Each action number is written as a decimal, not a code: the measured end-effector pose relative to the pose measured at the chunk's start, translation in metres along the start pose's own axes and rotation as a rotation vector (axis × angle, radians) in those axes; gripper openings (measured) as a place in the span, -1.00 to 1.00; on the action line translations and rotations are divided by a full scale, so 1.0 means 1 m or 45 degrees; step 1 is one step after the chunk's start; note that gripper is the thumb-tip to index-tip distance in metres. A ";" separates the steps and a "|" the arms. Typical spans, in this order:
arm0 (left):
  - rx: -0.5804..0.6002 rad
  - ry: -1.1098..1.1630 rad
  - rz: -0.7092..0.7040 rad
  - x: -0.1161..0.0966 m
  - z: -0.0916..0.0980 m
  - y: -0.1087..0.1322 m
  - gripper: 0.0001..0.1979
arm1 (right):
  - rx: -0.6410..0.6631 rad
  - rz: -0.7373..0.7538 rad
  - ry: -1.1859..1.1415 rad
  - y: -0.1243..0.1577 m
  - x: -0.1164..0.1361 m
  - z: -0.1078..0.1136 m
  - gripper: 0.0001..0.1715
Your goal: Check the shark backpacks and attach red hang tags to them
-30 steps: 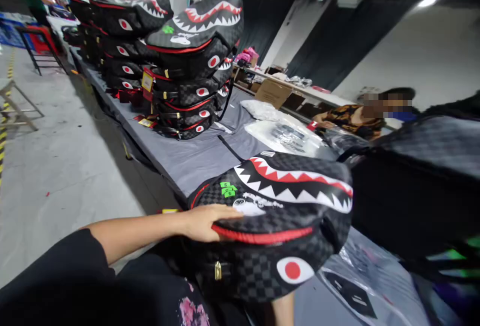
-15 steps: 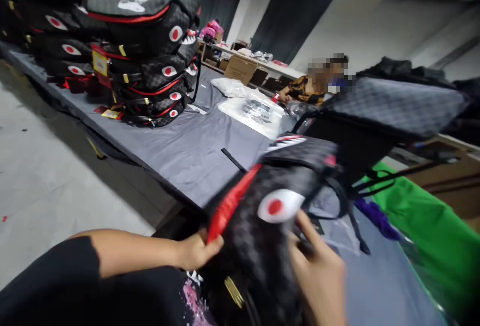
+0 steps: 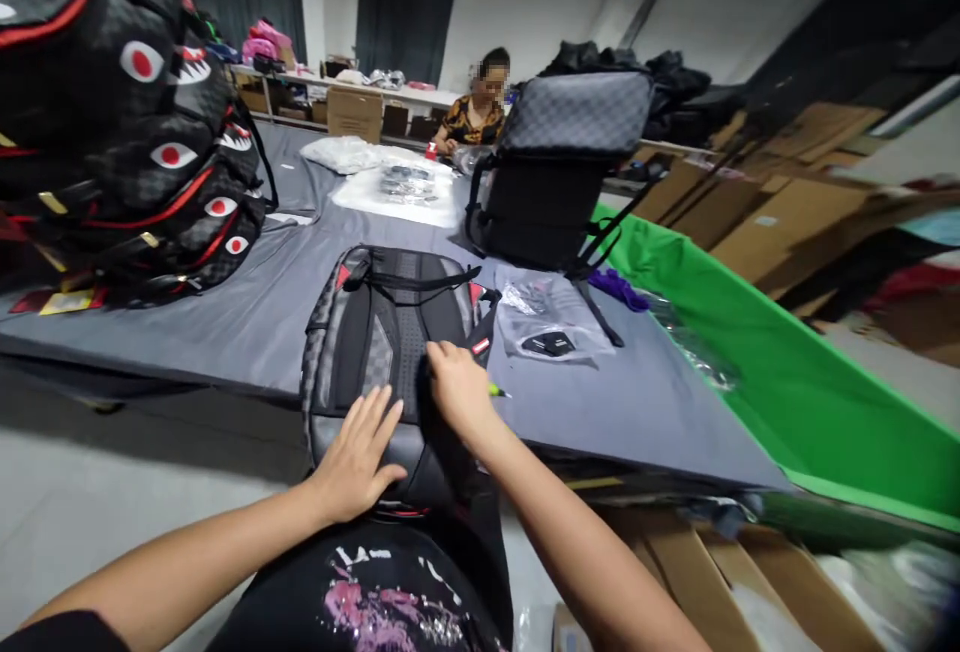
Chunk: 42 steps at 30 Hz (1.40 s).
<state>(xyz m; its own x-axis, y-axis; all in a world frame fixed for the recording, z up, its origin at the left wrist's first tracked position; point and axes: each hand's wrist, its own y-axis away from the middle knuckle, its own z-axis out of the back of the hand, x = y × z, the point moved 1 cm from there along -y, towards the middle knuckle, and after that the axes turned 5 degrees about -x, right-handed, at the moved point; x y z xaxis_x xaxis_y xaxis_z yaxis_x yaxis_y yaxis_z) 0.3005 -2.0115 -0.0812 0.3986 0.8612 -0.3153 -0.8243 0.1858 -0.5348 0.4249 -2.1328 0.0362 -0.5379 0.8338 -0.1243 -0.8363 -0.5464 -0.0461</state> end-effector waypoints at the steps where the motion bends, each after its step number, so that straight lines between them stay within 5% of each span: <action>1: 0.102 -0.058 -0.005 -0.001 -0.017 0.008 -0.26 | 0.012 -0.144 0.019 0.004 -0.021 -0.004 -0.68; 4: 0.244 -0.134 -0.044 -0.002 -0.046 0.037 -0.34 | -0.061 -0.483 -0.054 0.016 -0.079 -0.024 -0.66; 8: 0.056 0.074 -0.065 -0.003 -0.021 0.026 -0.68 | -0.008 -0.684 -0.619 0.009 -0.125 -0.061 -0.50; 11: -0.117 0.173 -0.168 0.003 0.014 -0.045 -0.70 | 0.227 -0.732 -0.984 -0.009 -0.132 -0.079 -0.51; 13: -0.151 0.077 -0.126 0.015 0.023 -0.107 -0.65 | 0.237 -0.740 -1.049 -0.016 -0.127 -0.082 -0.56; 16: -0.032 -0.139 -0.059 0.040 0.009 -0.186 -0.53 | 0.173 -0.715 -1.053 -0.017 -0.115 -0.081 -0.56; 18: 0.134 -0.199 -0.051 0.054 -0.006 -0.212 -0.54 | 0.198 -0.713 -1.075 -0.015 -0.111 -0.082 -0.50; 21: 0.395 -0.169 -0.110 0.052 -0.009 -0.202 -0.60 | 0.281 -0.713 -1.147 -0.012 -0.113 -0.086 -0.39; 25: 1.013 0.033 -0.165 0.013 0.028 -0.146 -0.60 | 0.301 -0.709 -1.140 -0.014 -0.115 -0.086 -0.32; 27: 1.155 0.136 -0.265 -0.007 0.042 -0.134 -0.71 | 0.252 -0.697 -1.021 -0.015 -0.108 -0.081 -0.37; 30: 0.759 -0.007 -0.418 -0.010 0.038 -0.158 -0.80 | 0.092 -0.626 -0.872 -0.015 -0.090 -0.069 -0.55; 33: 0.352 -0.318 -0.553 0.015 0.016 -0.202 -0.71 | -0.056 -0.593 -0.835 -0.010 -0.074 -0.054 -0.65; 37: 0.192 -0.486 -0.763 0.037 0.019 -0.232 -0.54 | -0.186 -0.558 -0.868 0.002 -0.067 -0.031 -0.78; 42: 0.047 -0.492 -0.806 0.011 0.068 -0.220 -0.53 | -0.351 -0.343 -0.882 0.020 -0.075 -0.001 -0.69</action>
<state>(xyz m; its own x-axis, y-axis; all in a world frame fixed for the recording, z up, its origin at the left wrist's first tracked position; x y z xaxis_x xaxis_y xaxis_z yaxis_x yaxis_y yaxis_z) 0.4593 -2.0110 0.0862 0.6378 0.6880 0.3462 -0.4996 0.7116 -0.4940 0.4485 -2.2061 0.0434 -0.3405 0.7498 0.5673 -0.9392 -0.2432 -0.2423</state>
